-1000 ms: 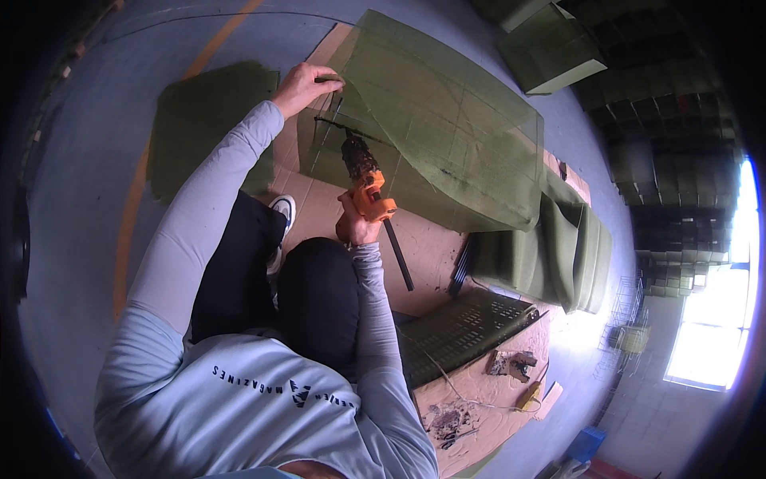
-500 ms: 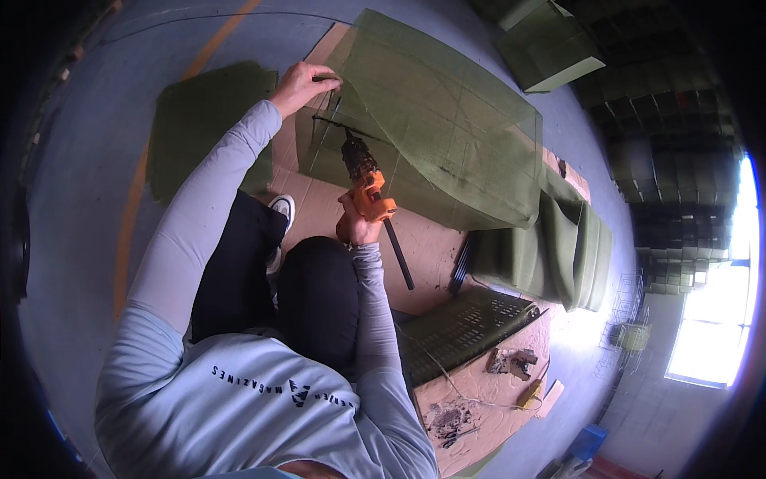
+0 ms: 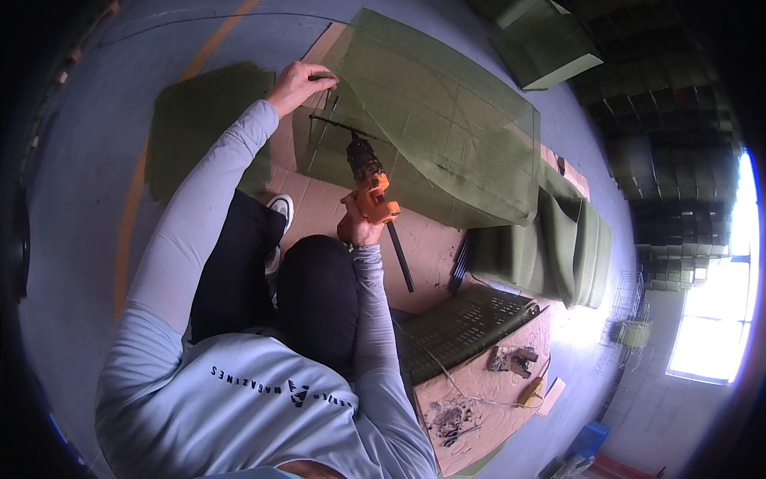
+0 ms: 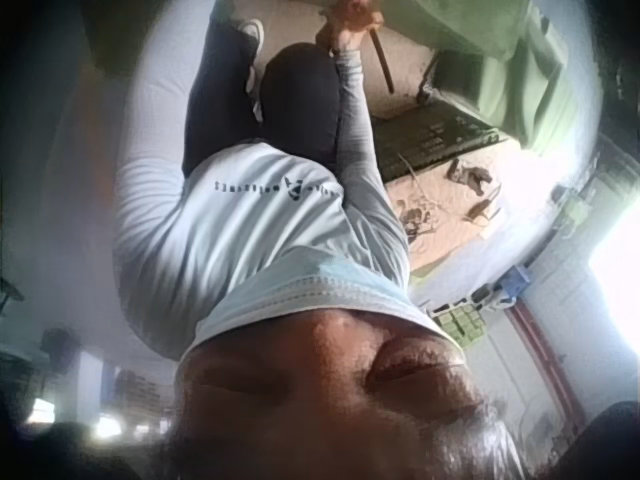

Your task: Assembling green mesh onto a wire frame using a hot glue gun.

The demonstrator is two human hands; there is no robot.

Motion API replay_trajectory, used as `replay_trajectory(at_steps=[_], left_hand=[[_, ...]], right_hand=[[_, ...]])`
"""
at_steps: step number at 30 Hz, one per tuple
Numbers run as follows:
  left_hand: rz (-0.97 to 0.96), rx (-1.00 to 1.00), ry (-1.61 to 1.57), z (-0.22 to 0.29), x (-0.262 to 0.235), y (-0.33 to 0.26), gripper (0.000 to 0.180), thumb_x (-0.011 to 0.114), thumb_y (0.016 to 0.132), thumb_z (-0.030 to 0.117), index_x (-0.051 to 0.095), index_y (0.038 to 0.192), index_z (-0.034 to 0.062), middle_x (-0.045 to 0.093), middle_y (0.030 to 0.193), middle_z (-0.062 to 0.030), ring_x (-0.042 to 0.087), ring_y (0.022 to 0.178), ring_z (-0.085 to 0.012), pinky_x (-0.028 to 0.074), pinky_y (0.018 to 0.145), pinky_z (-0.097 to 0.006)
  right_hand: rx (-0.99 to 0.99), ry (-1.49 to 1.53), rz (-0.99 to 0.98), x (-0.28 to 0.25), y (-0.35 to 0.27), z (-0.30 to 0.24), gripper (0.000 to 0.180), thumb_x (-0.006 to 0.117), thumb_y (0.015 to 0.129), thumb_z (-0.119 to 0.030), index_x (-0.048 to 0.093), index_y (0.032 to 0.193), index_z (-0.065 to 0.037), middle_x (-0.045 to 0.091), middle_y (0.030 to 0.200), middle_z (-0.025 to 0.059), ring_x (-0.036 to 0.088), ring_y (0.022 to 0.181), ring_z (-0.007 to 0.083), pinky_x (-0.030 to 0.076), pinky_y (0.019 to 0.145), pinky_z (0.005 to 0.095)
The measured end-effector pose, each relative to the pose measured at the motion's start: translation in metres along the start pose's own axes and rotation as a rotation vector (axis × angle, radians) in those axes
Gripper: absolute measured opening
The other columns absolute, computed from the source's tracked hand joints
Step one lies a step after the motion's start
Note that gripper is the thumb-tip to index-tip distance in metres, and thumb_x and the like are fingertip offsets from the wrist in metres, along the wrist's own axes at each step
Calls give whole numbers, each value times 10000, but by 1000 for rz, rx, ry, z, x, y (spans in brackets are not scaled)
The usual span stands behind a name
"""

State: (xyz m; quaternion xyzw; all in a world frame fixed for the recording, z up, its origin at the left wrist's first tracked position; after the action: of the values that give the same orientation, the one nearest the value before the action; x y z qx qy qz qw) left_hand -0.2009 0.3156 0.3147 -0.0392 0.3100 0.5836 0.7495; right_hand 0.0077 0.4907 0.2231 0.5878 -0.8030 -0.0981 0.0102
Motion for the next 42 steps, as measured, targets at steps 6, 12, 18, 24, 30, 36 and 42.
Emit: replay_trajectory(at_steps=[6,12,18,24,30,36,42], left_hand=[[-13,-8,-17,-2,2,1,224,635,758,255,665,819,42,655,738,-56,597,686,-145,449,690,-270],[-1,2,11,4,0,0,236,633,757,270,667,820,45,654,734,-55,595,684,-151,446,689,-276],[-5,-29,-23,0,1,-1,234,634,757,274,670,817,50,654,742,-57,596,699,-156,445,691,-281],[-8,-35,-30,-2,2,0,232,628,765,266,665,819,43,655,748,-54,602,717,-150,448,704,-271],[-25,-4,-45,-6,2,1,224,614,777,245,659,825,31,659,759,-47,605,722,-134,451,720,-259],[-9,-24,-92,-6,0,-1,224,609,778,252,661,830,41,661,761,-37,605,724,-131,445,725,-249],[-7,-30,-106,-7,4,2,229,611,776,262,661,834,46,659,752,-24,599,721,-117,443,716,-246]], right_hand=[[33,30,33,-6,-3,8,63,609,688,-71,568,709,-28,561,730,24,539,698,135,427,658,269],[25,9,29,-8,-2,5,53,610,681,-57,570,703,-30,560,720,17,539,698,127,427,662,261],[64,86,117,-11,-7,6,51,606,679,-59,577,713,-33,563,736,14,533,715,125,420,685,263],[68,-4,87,-15,-8,7,39,600,687,-42,574,714,-34,561,765,17,532,736,128,421,702,268],[77,69,124,-17,-9,10,167,594,689,-7,540,846,-17,552,753,23,532,741,126,427,691,266],[88,45,158,-12,-9,2,78,602,652,-85,543,661,-35,491,761,23,487,747,152,398,680,279],[16,-32,162,-24,-10,15,63,613,662,-38,555,689,-34,541,738,16,511,731,135,408,705,280]])
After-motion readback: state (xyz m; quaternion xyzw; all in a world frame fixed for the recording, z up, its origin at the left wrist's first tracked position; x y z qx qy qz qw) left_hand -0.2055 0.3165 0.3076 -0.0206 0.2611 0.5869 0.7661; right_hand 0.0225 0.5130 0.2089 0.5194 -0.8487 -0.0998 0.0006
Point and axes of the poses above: each hand's wrist, its own y-axis towards the middle knuckle, its own x-axis out of the palm, z = x × y, the point moved 2 cm from there along y, towards the middle knuckle
